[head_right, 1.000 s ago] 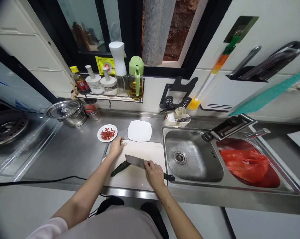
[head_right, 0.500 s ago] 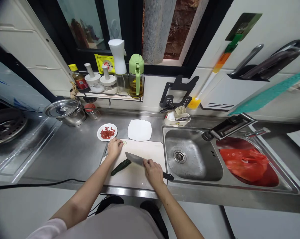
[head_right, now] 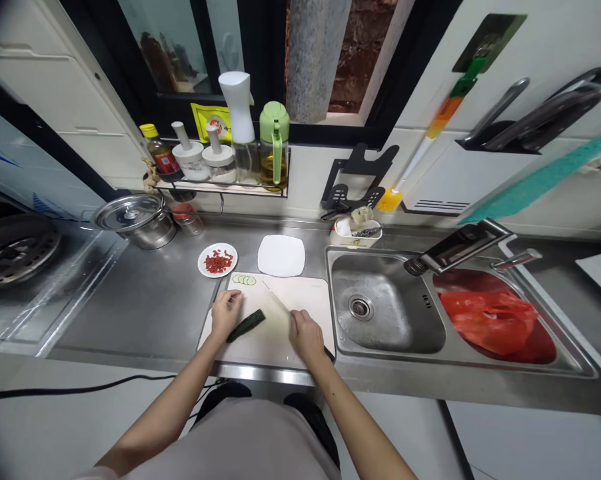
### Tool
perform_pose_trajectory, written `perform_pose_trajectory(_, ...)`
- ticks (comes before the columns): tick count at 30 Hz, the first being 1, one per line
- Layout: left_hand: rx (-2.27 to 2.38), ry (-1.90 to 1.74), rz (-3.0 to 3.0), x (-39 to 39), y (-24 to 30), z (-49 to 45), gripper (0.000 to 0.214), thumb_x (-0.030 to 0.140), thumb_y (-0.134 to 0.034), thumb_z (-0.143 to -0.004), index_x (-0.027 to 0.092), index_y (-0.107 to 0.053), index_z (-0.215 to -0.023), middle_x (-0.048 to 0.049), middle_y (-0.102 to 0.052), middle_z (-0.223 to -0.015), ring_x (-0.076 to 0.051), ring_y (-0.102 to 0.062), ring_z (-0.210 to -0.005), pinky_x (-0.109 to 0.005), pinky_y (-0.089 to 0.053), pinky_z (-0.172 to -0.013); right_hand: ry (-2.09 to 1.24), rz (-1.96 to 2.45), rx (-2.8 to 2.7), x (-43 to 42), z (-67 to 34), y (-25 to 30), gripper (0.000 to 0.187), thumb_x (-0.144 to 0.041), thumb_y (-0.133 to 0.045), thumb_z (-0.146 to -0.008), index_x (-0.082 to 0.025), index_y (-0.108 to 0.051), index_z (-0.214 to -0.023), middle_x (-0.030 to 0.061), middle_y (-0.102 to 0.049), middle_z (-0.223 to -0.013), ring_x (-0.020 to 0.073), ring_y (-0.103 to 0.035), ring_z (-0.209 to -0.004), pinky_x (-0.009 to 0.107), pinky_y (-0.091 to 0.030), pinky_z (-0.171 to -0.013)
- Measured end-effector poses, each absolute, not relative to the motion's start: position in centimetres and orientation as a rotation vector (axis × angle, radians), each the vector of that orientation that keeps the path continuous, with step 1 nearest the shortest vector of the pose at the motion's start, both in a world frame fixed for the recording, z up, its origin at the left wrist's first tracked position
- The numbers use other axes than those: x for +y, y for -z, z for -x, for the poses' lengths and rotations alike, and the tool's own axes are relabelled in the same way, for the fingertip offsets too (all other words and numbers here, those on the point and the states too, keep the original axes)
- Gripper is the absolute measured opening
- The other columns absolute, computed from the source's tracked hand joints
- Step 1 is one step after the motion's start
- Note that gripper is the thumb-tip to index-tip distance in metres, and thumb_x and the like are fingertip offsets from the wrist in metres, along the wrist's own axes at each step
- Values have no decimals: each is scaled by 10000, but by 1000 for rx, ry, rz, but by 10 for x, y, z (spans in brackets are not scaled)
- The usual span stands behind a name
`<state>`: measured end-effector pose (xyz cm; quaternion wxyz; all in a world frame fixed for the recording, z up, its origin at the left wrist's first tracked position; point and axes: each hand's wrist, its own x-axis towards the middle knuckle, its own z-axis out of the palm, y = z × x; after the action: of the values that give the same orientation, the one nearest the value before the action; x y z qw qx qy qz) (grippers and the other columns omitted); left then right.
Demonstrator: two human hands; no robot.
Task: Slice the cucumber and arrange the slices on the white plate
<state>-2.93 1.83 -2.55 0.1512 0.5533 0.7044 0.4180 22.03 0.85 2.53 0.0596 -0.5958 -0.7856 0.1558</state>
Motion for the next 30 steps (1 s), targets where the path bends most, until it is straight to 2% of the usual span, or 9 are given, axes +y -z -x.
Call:
perform_pose_trajectory(4,1894,-1179,-1757,-4,23,22,184,308,-516,-886,210,-671,-899,-52,-647,-891,-185,-592,-867,-329,-472,-808,-583,1838,-2378,11,-210,-35,316,-248,-300,-974,-174,-569,-1123,70,-629,-1026,145,-590,-887,222,-383,-761)
perform_pose_trajectory(10,1707,-1141,-1941,-18,24,12,196,283,-520,-899,217,-694,-961,-55,-667,-920,-175,-595,-888,-336,-482,-823,-767,1880,-2438,8,-193,-47,282,-290,-317,-973,-152,-560,-1010,69,-662,-903,163,-602,-839,232,-337,-684)
perform_pose_trajectory(16,1623,-1118,-2042,-16,32,6,188,303,-567,-880,229,-704,-986,-48,-688,-923,-174,-606,-870,-341,-498,-798,-821,1911,-2492,3,-178,-56,272,-276,-339,-954,-145,-550,-1065,104,-677,-961,190,-620,-873,248,-336,-662)
perform_pose_trajectory(30,1604,-1089,-2095,-15,31,5,190,272,-546,-892,240,-702,-996,-47,-673,-914,-171,-595,-859,-331,-502,-774,-851,1935,-2572,-1,-166,-57,282,-224,-321,-952,-136,-541,-1104,125,-675,-989,212,-634,-898,270,-391,-711)
